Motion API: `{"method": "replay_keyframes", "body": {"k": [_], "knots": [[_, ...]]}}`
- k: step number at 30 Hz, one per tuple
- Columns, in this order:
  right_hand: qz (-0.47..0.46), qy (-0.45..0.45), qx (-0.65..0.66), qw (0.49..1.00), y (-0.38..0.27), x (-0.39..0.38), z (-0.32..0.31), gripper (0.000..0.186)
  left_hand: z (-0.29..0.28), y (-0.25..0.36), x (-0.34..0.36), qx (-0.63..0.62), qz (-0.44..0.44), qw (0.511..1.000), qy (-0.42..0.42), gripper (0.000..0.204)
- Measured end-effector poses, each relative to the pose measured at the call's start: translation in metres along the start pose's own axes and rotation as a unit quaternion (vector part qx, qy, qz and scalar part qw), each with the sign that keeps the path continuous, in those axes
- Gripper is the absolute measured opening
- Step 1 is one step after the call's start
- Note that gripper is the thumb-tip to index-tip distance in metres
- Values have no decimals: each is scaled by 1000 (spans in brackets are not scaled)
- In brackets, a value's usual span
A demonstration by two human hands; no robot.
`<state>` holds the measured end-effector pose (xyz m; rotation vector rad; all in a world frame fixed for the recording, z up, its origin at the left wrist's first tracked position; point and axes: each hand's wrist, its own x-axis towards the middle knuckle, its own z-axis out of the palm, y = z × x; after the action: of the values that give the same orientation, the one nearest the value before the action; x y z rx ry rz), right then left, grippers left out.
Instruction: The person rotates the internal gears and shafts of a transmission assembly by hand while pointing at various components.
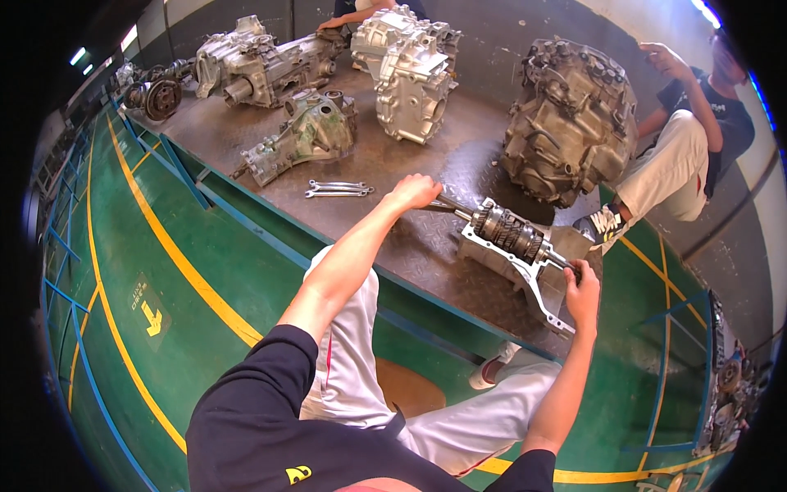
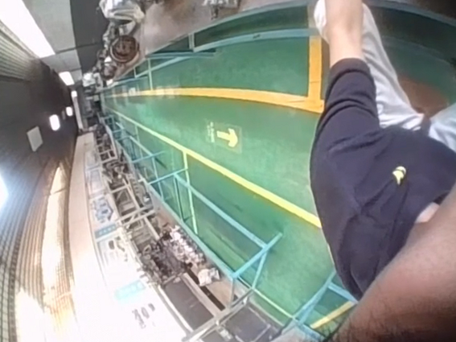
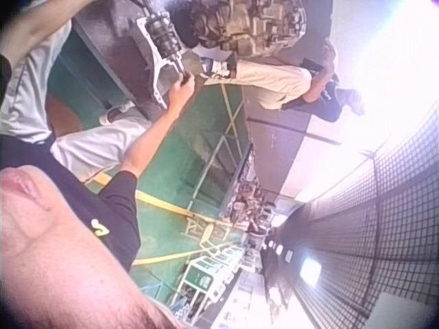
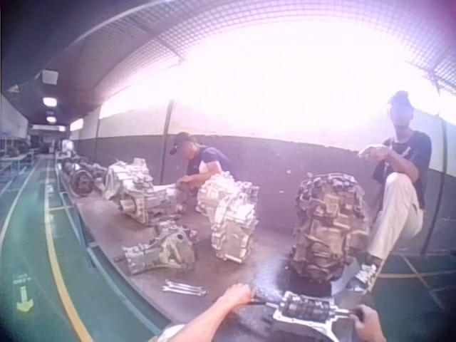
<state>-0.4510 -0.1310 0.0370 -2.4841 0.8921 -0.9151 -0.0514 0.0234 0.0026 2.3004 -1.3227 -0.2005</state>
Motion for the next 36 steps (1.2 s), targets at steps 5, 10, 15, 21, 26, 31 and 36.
{"method": "replay_keyframes", "body": {"k": [5,10,15,21,26,31,36], "knots": [[11,-9,3,1000,-9,4,4,18,2,-7,1,-9,-7,1000,5,46],[15,24,-22,999,9,-13,-30,19,19,26,19,15,66,998,8,40],[-26,19,-41,999,-11,5,12,22,37,-63,22,101,125,985,60,43],[0,40,-12,999,9,-7,-6,24,16,-2,16,24,29,999,19,51],[39,12,3,999,4,-2,-2,21,14,-7,14,14,18,999,34,52],[30,13,-3,999,0,3,0,19,19,-22,21,26,11,1000,13,52],[31,8,-88,996,-7,1,-1,23,12,-10,13,20,5,1000,13,52]]}}
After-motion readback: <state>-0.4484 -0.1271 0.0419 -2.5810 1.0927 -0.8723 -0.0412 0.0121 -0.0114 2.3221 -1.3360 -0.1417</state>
